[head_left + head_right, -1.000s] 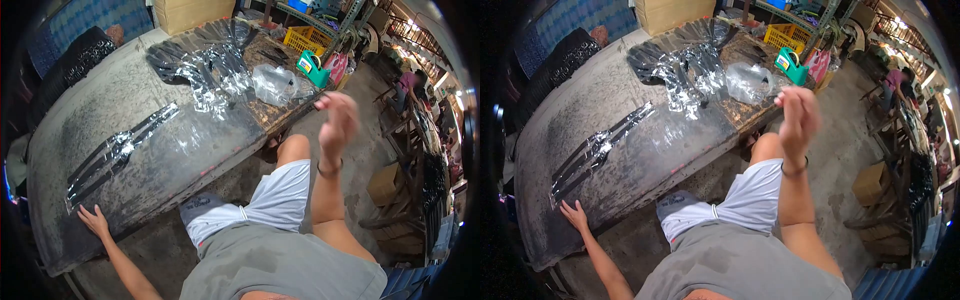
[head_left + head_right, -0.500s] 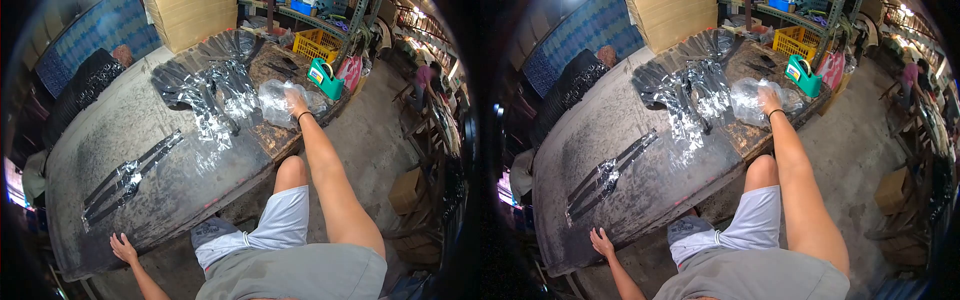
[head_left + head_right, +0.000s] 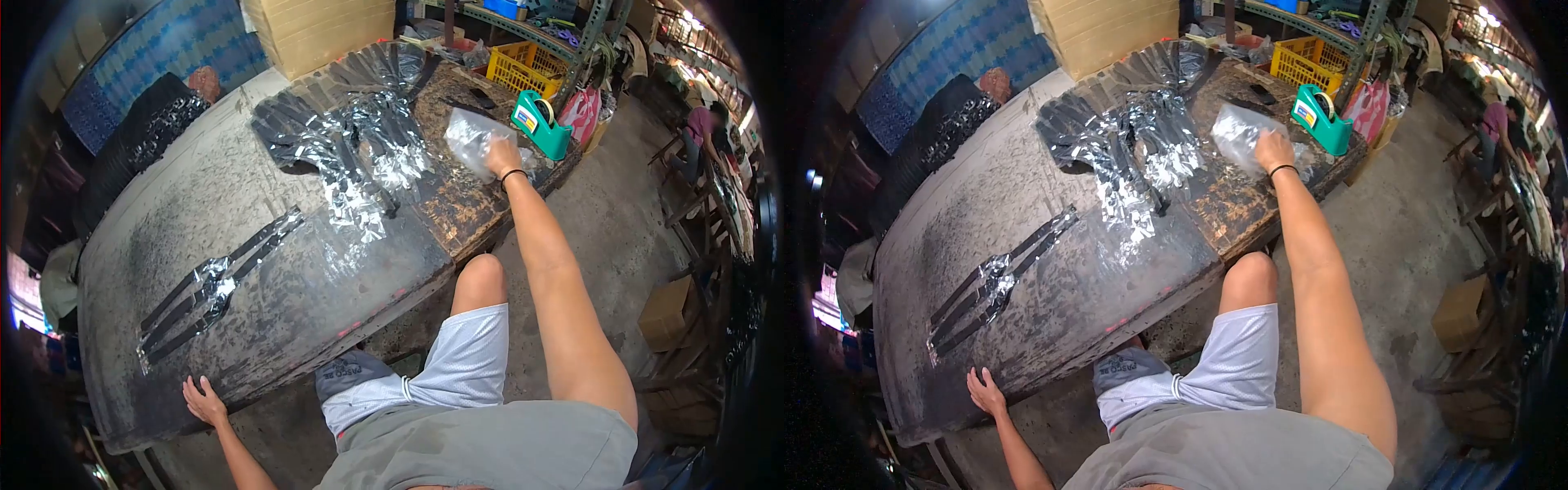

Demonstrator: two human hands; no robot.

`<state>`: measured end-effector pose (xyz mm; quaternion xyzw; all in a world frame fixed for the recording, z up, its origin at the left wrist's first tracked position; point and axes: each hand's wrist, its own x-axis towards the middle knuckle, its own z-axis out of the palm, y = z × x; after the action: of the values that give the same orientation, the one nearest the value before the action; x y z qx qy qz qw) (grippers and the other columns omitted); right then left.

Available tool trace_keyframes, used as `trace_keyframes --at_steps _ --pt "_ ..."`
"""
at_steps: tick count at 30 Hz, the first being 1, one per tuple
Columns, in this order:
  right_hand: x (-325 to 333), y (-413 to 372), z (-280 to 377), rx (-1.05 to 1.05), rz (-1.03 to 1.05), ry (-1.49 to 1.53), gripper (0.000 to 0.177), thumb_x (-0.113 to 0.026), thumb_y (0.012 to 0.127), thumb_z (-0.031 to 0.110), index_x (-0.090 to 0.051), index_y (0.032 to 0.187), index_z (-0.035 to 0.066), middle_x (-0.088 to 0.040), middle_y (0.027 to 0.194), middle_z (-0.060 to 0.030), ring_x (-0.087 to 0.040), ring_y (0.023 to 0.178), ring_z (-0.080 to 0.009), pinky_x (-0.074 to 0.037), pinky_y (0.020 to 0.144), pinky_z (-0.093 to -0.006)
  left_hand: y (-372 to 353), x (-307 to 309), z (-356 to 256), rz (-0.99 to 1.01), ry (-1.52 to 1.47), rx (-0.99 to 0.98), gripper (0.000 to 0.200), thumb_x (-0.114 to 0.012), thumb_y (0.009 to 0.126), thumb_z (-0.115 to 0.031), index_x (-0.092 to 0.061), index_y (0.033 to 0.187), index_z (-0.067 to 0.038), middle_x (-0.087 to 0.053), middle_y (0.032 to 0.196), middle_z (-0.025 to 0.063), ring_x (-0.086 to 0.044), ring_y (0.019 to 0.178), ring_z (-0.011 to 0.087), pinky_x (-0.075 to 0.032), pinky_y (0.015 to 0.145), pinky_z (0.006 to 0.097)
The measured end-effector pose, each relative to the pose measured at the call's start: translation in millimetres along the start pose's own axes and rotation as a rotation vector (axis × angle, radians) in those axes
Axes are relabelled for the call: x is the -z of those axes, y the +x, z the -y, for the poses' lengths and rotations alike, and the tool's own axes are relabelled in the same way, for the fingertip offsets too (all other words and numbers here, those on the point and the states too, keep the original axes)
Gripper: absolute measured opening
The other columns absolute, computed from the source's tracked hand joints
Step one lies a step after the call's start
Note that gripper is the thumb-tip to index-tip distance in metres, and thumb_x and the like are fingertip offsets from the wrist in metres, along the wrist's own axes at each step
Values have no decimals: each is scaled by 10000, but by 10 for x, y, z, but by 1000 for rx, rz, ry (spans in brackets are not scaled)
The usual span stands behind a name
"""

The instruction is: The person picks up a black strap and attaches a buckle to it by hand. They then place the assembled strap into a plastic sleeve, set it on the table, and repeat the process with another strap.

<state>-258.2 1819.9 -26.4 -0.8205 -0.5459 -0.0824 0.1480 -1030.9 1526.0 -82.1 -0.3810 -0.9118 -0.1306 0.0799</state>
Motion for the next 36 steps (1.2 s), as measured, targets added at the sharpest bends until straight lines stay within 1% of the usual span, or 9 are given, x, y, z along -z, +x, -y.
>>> trace_keyframes --at_steps 4,6,9,12,14,18,23,32,36 --pt "194 -99 125 -22 22 -5 236 -480 862 163 -649 1001 74 -594 1121 -182 -596 1037 -372 -500 857 -469 -7 -20 17 -29 15 -37 531 -472 922 -481 -481 1331 -142 -409 1432 87 -325 1348 260 -228 1090 468" --pt "129 -77 56 95 47 -89 239 -516 838 165 -649 1011 70 -591 1124 -194 -590 1042 -376 -500 846 -471 -14 -50 30 -42 12 -30 530 -473 921 -479 -479 1335 -149 -407 1435 84 -319 1352 258 -212 1100 464" --pt "-63 12 -68 306 -117 -307 232 -529 827 169 -650 998 69 -593 1109 -204 -592 1018 -388 -496 843 -470 -44 -4 -17 -23 -11 -6 532 -469 924 -478 -475 1340 -147 -391 1445 84 -297 1366 253 -179 1118 460" --pt "-186 43 -77 251 -158 -66 216 -512 832 166 -636 975 60 -601 1072 -216 -591 976 -410 -488 843 -478 -54 40 -54 12 -21 20 540 -462 925 -484 -472 1343 -141 -373 1457 84 -276 1377 247 -147 1133 457" --pt "91 -50 62 173 42 9 217 -500 781 99 -621 928 -6 -564 1109 -258 -560 1010 -420 -455 896 -476 -61 77 -77 23 -28 34 549 -454 927 -489 -470 1345 -134 -360 1465 86 -258 1385 245 -135 1137 454" --pt "-268 -17 -116 284 -164 14 201 -533 764 113 -633 896 0 -592 974 -261 -569 961 -428 -475 837 -475 -73 82 -82 23 -48 26 553 -457 923 -492 -468 1347 -137 -359 1464 89 -252 1387 247 -133 1137 449" --pt "68 -341 3 527 -275 200 207 -515 766 29 -650 921 3 -606 903 -258 -588 910 -418 -486 794 -448 -79 101 -83 30 -47 31 560 -461 918 -498 -466 1348 -140 -361 1463 84 -254 1387 243 -136 1137 447" --pt "395 -805 127 181 21 300 337 -466 794 33 -640 1081 8 -607 937 -310 -589 912 -447 -465 804 -493 -71 56 -71 -10 -62 18 536 -471 917 -481 -487 1331 -141 -382 1449 84 -273 1377 244 -149 1133 439" --pt "246 -879 83 195 65 171 345 -458 786 24 -641 1077 1 -609 928 -307 -588 908 -453 -471 803 -485 -75 1 22 -32 -63 -12 549 -462 915 -503 -489 1330 -145 -392 1441 77 -285 1371 249 -150 1129 445"
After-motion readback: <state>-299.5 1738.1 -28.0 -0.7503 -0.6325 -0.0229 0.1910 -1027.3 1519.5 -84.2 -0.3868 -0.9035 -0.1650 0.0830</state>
